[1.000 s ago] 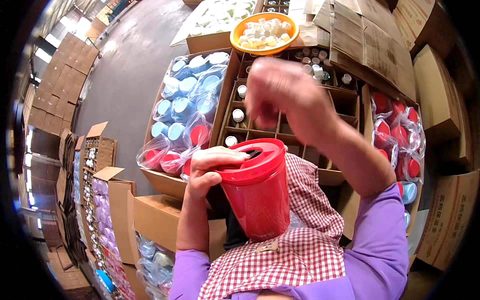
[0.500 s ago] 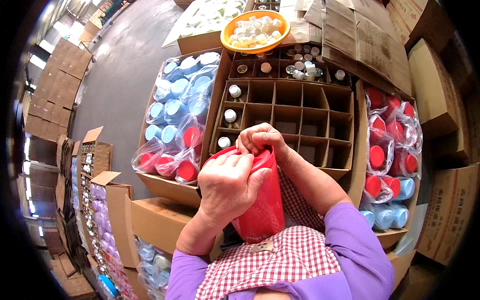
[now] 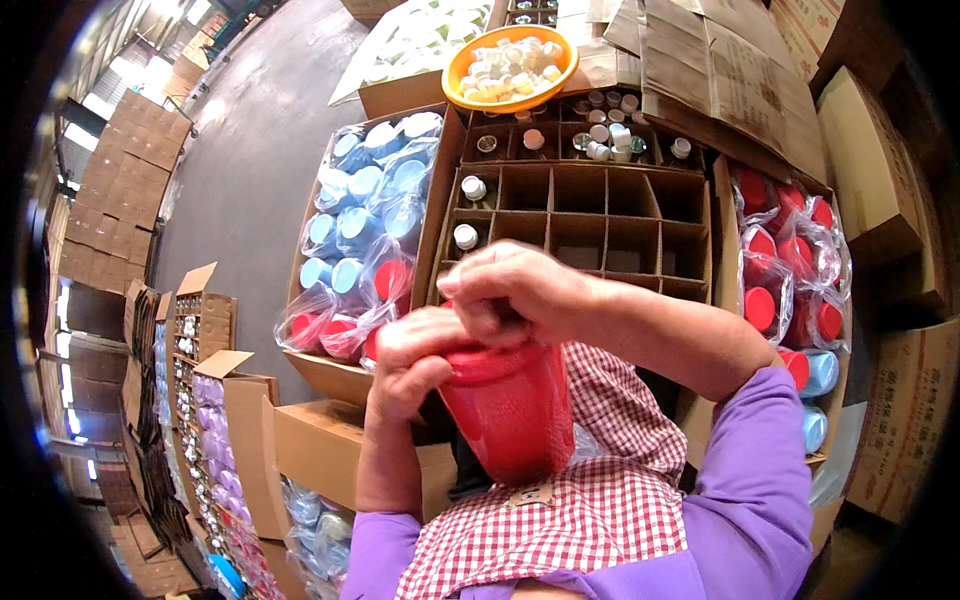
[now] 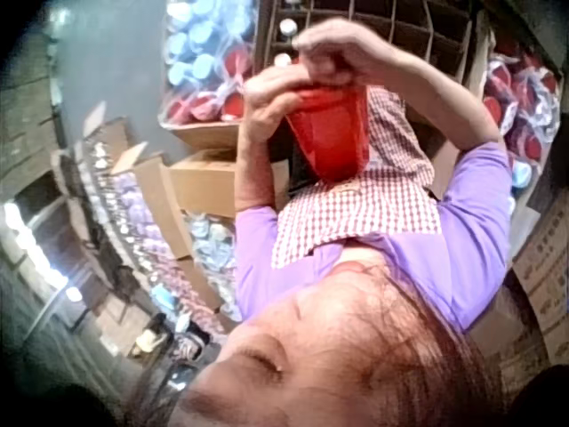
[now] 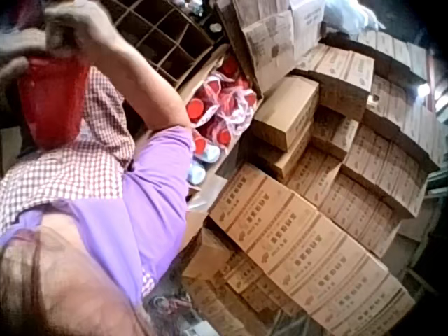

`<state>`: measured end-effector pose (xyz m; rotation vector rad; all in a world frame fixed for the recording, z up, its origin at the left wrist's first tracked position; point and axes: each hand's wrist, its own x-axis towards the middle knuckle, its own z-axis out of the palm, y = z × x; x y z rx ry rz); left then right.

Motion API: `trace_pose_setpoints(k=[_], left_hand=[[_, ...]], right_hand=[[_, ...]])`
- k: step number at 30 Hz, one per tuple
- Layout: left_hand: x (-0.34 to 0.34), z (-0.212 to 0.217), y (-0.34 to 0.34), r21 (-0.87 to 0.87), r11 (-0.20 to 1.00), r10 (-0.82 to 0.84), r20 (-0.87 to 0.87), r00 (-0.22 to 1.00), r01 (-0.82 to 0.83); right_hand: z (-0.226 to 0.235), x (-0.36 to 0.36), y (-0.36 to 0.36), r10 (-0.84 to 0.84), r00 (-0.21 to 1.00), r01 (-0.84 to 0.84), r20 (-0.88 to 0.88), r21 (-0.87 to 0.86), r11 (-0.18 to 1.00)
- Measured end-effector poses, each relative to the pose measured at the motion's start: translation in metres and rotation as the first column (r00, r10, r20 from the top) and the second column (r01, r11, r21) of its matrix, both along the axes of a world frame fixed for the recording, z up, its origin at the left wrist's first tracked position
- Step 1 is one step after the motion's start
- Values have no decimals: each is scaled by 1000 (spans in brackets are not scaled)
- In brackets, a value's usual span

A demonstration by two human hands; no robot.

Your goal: The person assembles red and blue thermos flasks by inserting stainless steel inner liners and screwing on lids. They then place the assembled flasks into clear plastic bags and pack them into cardboard boxes. Finally, the person closes the cardboard box flaps.

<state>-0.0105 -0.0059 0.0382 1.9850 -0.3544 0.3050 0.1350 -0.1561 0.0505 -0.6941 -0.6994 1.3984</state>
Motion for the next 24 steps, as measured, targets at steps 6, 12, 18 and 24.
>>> trace_pose_setpoints(k=[6, 12, 18, 24], left_hand=[[-7, 4, 4, -23, 999, 45, 20, 999, -44], [7, -11, 25, -405, 912, 72, -1, 997, -66], [30, -92, 4, -847, 529, -43, 33, 999, 51], [27, -88, -8, -839, 543, -58, -68, 996, -25]], right_hand=[[23, 72, -9, -544, 832, 491, 111, 310, 814], [-59, 26, 5, -540, 831, 507, 130, 220, 833], [53, 41, 3, -325, 916, 382, -234, 267, 885], [62, -21, 25, -182, 973, 209, 140, -209, 955]])
